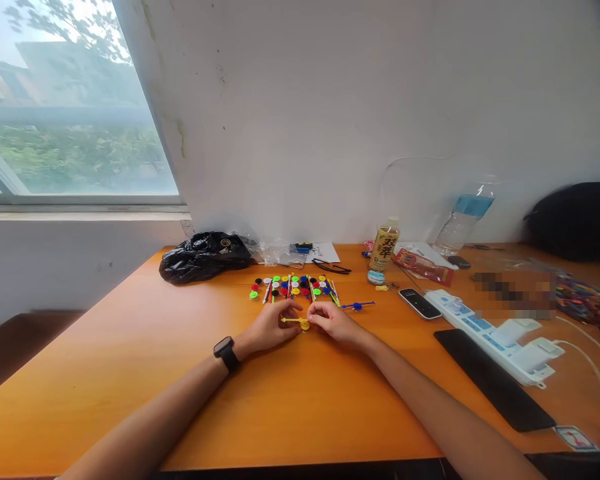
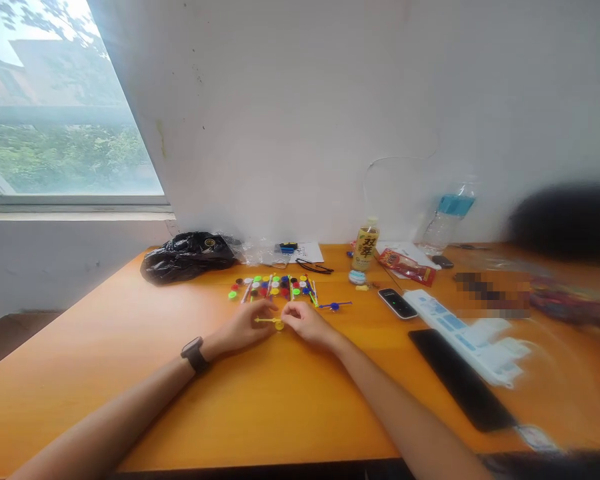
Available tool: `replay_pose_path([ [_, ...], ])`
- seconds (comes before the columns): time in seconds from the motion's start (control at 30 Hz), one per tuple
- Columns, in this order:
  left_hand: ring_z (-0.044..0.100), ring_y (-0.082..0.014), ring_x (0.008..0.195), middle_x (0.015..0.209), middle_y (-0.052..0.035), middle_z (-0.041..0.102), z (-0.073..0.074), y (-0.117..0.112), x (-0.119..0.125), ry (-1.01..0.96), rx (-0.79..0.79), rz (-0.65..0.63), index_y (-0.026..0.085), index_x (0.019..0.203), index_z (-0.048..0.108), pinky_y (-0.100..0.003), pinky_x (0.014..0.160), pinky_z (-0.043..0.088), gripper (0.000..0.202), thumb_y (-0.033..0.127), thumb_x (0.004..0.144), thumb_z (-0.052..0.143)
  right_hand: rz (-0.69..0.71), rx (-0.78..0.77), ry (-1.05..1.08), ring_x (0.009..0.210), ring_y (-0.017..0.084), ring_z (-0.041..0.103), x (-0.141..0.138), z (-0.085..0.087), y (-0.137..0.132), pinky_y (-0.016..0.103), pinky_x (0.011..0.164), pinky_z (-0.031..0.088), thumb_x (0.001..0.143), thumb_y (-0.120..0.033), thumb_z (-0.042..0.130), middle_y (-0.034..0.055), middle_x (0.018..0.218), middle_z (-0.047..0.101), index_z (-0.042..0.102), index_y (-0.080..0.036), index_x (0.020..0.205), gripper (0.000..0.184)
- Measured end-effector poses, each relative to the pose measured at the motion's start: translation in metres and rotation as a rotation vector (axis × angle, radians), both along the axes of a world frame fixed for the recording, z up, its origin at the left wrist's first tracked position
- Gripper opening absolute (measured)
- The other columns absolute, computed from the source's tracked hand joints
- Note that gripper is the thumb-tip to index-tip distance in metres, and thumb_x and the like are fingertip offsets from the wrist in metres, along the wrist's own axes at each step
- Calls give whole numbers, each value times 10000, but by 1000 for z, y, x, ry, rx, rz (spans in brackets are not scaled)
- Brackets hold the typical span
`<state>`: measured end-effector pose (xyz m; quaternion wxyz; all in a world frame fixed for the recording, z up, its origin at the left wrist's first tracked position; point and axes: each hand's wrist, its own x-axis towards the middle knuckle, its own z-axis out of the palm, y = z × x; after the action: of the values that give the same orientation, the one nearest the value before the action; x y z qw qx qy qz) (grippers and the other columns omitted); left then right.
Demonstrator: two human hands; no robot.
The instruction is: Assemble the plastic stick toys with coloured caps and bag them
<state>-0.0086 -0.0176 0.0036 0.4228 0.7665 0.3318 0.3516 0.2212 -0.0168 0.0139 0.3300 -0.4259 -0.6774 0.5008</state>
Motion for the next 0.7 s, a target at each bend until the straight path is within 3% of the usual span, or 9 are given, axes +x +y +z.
replay_pose_path([
  [0.13,713,-235,1040,1211,-86,738,9,-6,1,130,157,-14,221,1304,652,-333,889,586,549,397,818,838,-2,-59,-21,603,125,423,0,0,0,255,573,279,779,-343,632,-42,634,512,585,-193,769,158],
  [0.3,712,-206,940,1060,-53,768,6,-4,5,217,284,6,223,1117,732,-283,803,550,236,363,926,723,10,-71,-22,608,122,431,-2,1,0,251,572,280,765,-354,644,-44,631,518,586,-191,761,173],
  [0.5,639,-157,744,877,-40,727,9,-6,0,272,363,61,192,949,699,-246,659,474,98,273,895,689,1,-60,-40,616,124,457,0,-7,2,253,585,312,806,-384,674,-33,674,560,618,-181,812,211],
  [0.7,606,-140,710,851,-27,722,10,-6,-3,259,335,43,195,997,726,-243,647,457,167,342,934,679,6,62,-92,705,145,530,1,-11,5,264,661,374,853,-438,696,5,764,632,677,-159,866,280],
])
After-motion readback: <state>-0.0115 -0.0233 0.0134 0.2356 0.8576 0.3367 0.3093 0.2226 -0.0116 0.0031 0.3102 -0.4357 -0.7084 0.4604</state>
